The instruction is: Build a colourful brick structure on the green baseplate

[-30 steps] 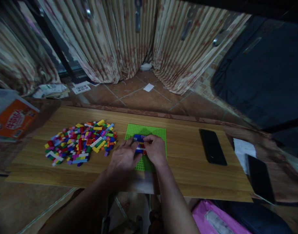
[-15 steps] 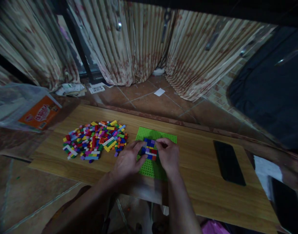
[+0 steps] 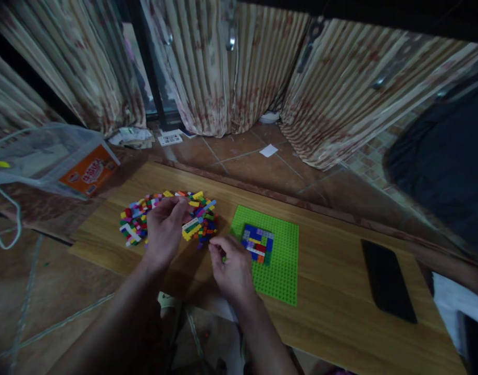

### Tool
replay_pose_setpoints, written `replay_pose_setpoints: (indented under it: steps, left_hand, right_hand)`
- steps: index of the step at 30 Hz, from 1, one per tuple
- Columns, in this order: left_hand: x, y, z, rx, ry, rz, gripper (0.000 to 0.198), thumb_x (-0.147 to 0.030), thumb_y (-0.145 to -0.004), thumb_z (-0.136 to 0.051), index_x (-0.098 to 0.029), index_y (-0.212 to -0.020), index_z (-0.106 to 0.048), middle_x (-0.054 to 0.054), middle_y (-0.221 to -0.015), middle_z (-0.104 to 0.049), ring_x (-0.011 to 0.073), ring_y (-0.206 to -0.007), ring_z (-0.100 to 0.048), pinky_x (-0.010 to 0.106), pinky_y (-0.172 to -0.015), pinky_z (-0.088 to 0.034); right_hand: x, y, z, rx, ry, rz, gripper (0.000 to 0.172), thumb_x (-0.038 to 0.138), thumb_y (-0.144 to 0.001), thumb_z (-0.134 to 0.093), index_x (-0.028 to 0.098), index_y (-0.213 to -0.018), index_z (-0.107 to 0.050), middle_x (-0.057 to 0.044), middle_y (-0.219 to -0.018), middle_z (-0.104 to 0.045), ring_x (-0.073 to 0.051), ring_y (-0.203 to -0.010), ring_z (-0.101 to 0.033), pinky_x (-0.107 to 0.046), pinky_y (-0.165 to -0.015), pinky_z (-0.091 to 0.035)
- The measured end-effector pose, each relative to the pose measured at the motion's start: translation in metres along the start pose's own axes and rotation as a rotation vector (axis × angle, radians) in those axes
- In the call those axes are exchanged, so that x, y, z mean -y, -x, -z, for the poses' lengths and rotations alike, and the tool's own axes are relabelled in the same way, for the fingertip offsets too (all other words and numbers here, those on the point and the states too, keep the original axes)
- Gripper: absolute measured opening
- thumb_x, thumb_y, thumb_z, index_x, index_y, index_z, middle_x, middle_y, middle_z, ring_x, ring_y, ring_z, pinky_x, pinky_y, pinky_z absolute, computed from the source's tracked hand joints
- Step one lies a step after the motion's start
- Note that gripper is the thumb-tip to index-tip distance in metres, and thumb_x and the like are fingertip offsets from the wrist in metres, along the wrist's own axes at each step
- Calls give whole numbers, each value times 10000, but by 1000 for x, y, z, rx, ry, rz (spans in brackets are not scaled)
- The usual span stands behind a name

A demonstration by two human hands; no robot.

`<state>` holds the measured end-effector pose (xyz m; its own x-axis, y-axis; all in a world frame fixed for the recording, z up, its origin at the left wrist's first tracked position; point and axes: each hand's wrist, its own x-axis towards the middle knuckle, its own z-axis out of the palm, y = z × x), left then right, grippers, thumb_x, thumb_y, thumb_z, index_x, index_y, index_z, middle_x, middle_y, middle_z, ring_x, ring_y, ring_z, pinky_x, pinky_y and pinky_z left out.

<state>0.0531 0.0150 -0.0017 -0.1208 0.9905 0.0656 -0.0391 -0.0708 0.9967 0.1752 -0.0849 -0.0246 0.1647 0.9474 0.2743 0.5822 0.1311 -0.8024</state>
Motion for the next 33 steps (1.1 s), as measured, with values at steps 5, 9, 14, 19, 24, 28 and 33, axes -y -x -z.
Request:
replay_pose_setpoints:
  steps: [5, 9, 14, 19, 24, 28, 33]
  left_hand:
    - [1, -2, 7, 26, 2, 27, 206, -362, -805, -638, -159, -769, -640, -14, -661, -625, 93, -582, -543, 196, -566, -423]
    - [3, -1, 7, 33, 26, 54, 207, -368, -796, -648, -162, -771, -643, -16, -675, -631, 94, -593, -548, 200, -582, -430]
    - [2, -3, 8, 35, 48, 50, 192, -350, -800, -642, -160, -773, -643, -12, -684, -630, 92, -601, -544, 196, -576, -423]
    - [1, -3, 9, 50, 46, 46, 191, -345, -801, -645, -158, -765, -641, -9, -685, -630, 99, -621, -557, 197, -582, -431]
    - [-3, -1, 8, 58, 44, 78, 197, -353, -788, -656, -158, -759, -635, -9, -696, -633, 109, -653, -583, 199, -602, -457]
    - [-5, 0, 6, 64, 22, 87, 187, -347, -785, -652, -161, -772, -645, -7, -704, -643, 116, -661, -597, 204, -608, -464]
    - [-5, 1, 3, 76, 3, 86, 154, -320, -775, -650, -167, -787, -657, -3, -718, -658, 127, -672, -612, 211, -609, -471]
  right_hand:
    - [-3, 3, -20, 172, 120, 2, 167, 186, -875, -527, 218, -951, -673, -52, -920, -658, -194, -879, -614, -302, -772, -477]
    - [-4, 1, -26, 190, 210, -2, 177, 189, -868, -527, 223, -961, -675, -61, -970, -639, -202, -899, -606, -308, -779, -472]
    - [-3, -3, -30, 207, 291, -1, 171, 195, -878, -521, 228, -954, -670, -60, -990, -635, -210, -911, -605, -311, -780, -468]
    - [1, -4, -32, 208, 331, 2, 153, 196, -881, -530, 224, -946, -666, -61, -986, -634, -211, -899, -603, -314, -770, -471]
    - [3, -4, -32, 223, 304, 7, 154, 201, -898, -519, 216, -916, -672, -64, -976, -634, -205, -899, -608, -309, -777, -477]
    - [4, -3, -30, 176, 210, -7, 192, 195, -919, -467, 208, -953, -655, -74, -965, -649, -206, -906, -617, -310, -788, -481]
    - [8, -1, -20, 112, -25, -33, 199, 210, -912, -479, 209, -998, -658, -55, -921, -688, -172, -829, -647, -283, -759, -501]
